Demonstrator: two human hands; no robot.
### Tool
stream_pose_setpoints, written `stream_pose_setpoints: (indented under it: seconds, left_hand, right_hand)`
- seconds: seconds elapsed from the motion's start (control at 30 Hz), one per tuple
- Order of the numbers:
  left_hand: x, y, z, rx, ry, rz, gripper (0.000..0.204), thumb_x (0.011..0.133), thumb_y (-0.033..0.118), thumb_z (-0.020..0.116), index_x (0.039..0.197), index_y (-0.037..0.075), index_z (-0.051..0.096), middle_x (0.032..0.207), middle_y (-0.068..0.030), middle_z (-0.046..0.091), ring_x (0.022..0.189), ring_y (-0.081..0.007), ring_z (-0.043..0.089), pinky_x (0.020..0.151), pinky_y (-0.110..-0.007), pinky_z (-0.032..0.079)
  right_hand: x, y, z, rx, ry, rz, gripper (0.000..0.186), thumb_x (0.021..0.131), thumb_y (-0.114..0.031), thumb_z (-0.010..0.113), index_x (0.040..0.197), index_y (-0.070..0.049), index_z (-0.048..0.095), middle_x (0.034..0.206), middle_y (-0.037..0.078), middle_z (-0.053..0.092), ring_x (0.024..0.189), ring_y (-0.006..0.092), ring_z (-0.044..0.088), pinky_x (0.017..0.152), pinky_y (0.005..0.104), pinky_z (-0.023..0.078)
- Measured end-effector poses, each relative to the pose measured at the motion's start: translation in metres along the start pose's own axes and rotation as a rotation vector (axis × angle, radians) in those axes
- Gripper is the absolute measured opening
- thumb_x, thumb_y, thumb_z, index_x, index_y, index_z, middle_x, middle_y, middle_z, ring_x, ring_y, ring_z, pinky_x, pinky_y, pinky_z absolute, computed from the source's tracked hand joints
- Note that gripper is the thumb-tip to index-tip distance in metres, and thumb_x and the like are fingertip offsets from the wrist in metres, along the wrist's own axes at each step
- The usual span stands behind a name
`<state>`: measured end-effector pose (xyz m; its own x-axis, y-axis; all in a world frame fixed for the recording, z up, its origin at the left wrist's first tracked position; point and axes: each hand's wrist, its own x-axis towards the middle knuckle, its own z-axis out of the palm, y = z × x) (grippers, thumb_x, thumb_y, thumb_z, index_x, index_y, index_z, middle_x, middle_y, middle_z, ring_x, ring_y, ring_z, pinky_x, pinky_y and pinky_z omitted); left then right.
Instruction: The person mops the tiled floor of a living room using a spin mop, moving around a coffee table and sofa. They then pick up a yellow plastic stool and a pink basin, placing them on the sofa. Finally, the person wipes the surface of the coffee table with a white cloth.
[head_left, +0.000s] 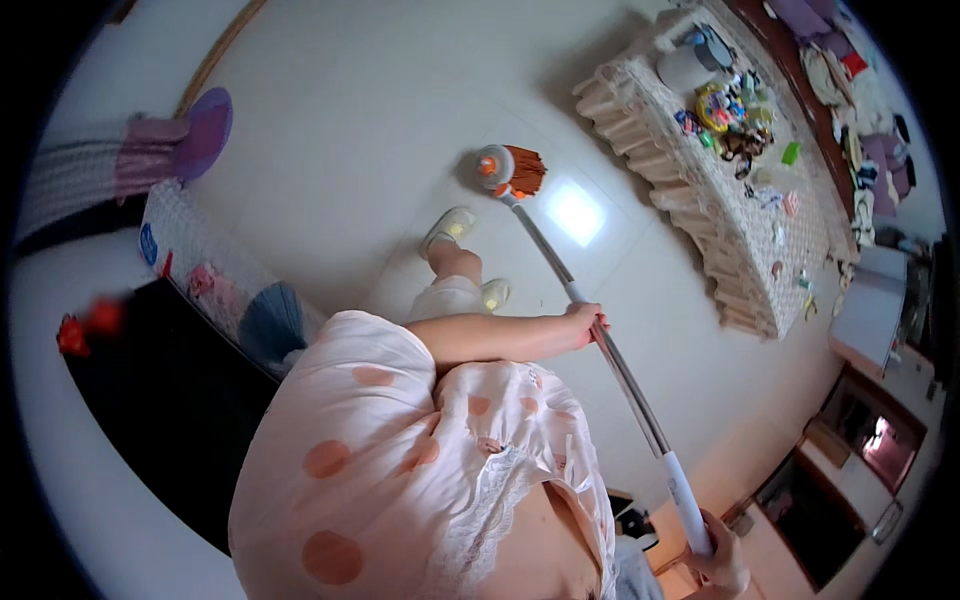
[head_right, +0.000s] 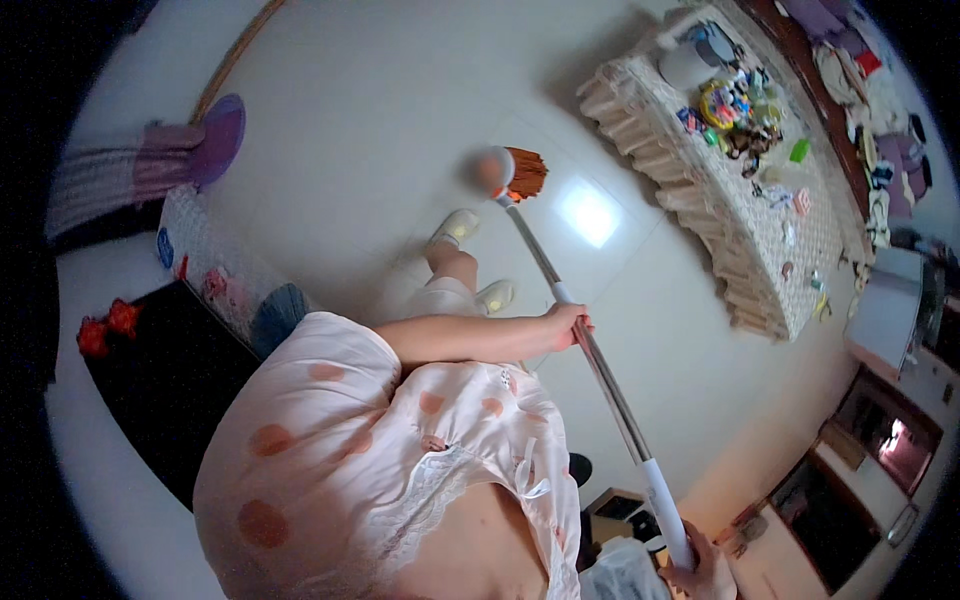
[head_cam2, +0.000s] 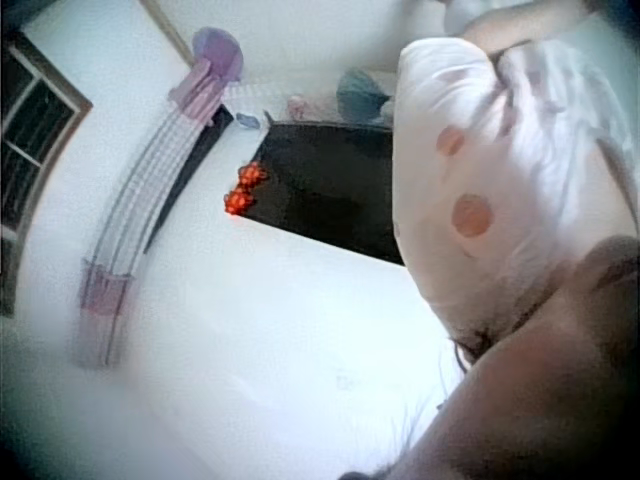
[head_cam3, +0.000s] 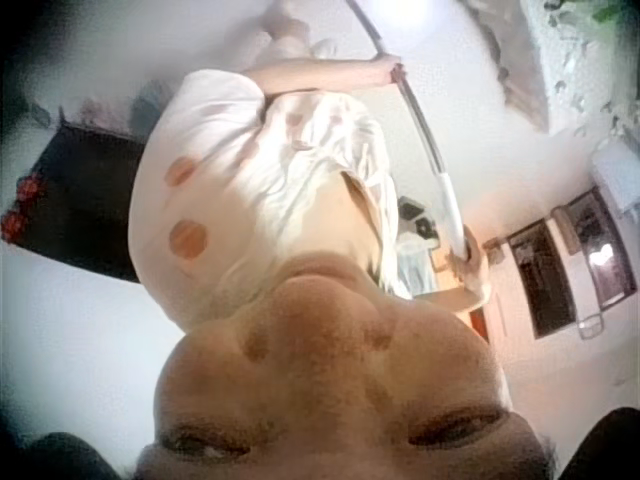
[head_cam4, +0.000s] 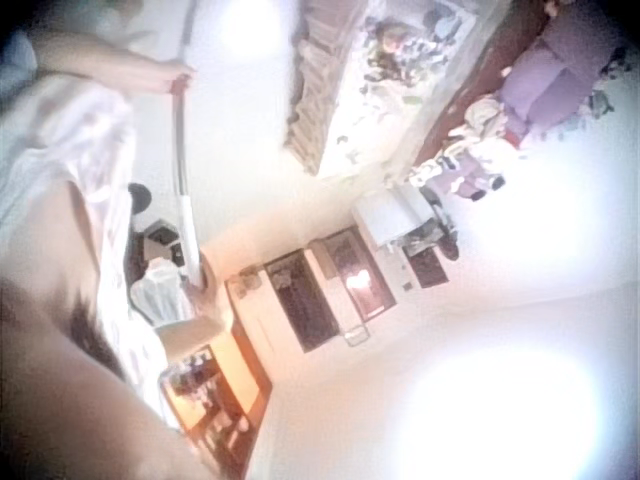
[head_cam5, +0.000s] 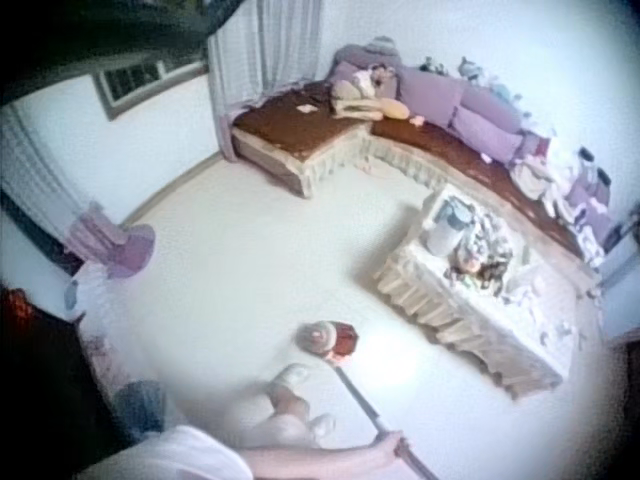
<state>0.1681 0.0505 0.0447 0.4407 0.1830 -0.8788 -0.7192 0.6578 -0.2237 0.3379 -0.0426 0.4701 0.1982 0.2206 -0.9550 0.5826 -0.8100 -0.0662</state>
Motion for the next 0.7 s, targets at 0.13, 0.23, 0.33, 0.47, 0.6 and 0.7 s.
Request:
stream_pose_setpoints:
  seconds: [0.13, 0.23, 0.33, 0.47, 0.6, 0.7]
  left_hand:
    - [0.008, 0.037, -0.031, -0.132, 0.161, 0.177, 0.007, 0.075, 0.0, 0.049, 0.074, 0.004, 0.043, 0.061, -0.008, 0.046, 0.053, -0.021, 0.048, 0.06, -0.038, 0.05]
    - [0.024, 0.088, -0.082, -0.158, 0.085, 0.286, 0.009, 0.076, -0.002, 0.046, 0.083, 0.002, 0.041, 0.066, -0.0098, 0.046, 0.052, -0.0209, 0.049, 0.055, -0.039, 0.051]
    - [0.014, 0.109, -0.113, -0.259, 0.012, 0.205, 0.012, 0.074, -0.004, 0.047, 0.081, 0.001, 0.039, 0.071, -0.012, 0.044, 0.06, -0.023, 0.049, 0.066, -0.045, 0.051]
    - [-0.005, 0.13, -0.126, -0.17, -0.001, 0.271, 0.016, 0.077, 0.001, 0.048, 0.087, 0.001, 0.036, 0.073, -0.0109, 0.044, 0.06, -0.0213, 0.05, 0.059, -0.042, 0.052]
    - [-0.042, 0.232, -0.087, -0.076, 0.234, 0.497, 0.015, 0.077, 0.01, 0.049, 0.063, 0.004, 0.043, 0.057, -0.0073, 0.048, 0.051, -0.0212, 0.05, 0.051, -0.033, 0.044]
    - [0.0, 0.346, -0.1, 0.003, 0.168, 0.594, 0.02, 0.08, 0.014, 0.05, 0.062, 0.006, 0.045, 0.055, -0.0066, 0.048, 0.049, -0.019, 0.05, 0.048, -0.03, 0.044]
  right_hand:
    - [0.045, -0.026, -0.015, -0.136, -0.135, -0.111, 0.056, 0.071, -0.004, 0.064, 0.122, 0.003, 0.04, 0.066, 0.005, 0.053, 0.049, 0.0103, 0.048, 0.044, 0.0246, 0.038]
    - [0.106, -0.067, -0.004, -0.178, -0.252, -0.183, 0.057, 0.069, -0.004, 0.062, 0.121, 0.004, 0.041, 0.065, 0.004, 0.051, 0.048, 0.01, 0.046, 0.04, 0.0241, 0.036]
    - [0.169, -0.12, 0.048, -0.153, -0.426, -0.264, 0.055, 0.077, -0.011, 0.059, 0.125, 0.002, 0.036, 0.061, 0.002, 0.048, 0.045, 0.0082, 0.043, 0.037, 0.0225, 0.033]
    - [0.214, -0.199, 0.112, 0.165, -0.757, -0.076, 0.039, 0.075, -0.014, 0.058, 0.11, -0.001, 0.046, 0.058, 0.0, 0.044, 0.044, 0.0054, 0.037, 0.036, 0.0195, 0.026]
    - [0.254, -0.293, 0.125, 0.11, -0.714, -0.144, 0.036, 0.073, -0.013, 0.061, 0.105, 0.0, 0.049, 0.06, 0.0, 0.044, 0.047, 0.0058, 0.041, 0.038, 0.0197, 0.031]
    - [0.297, -0.388, 0.135, 0.208, -0.733, -0.2, 0.048, 0.073, -0.011, 0.061, 0.115, 0.003, 0.043, 0.068, 0.003, 0.051, 0.049, 0.0077, 0.046, 0.039, 0.0213, 0.037]
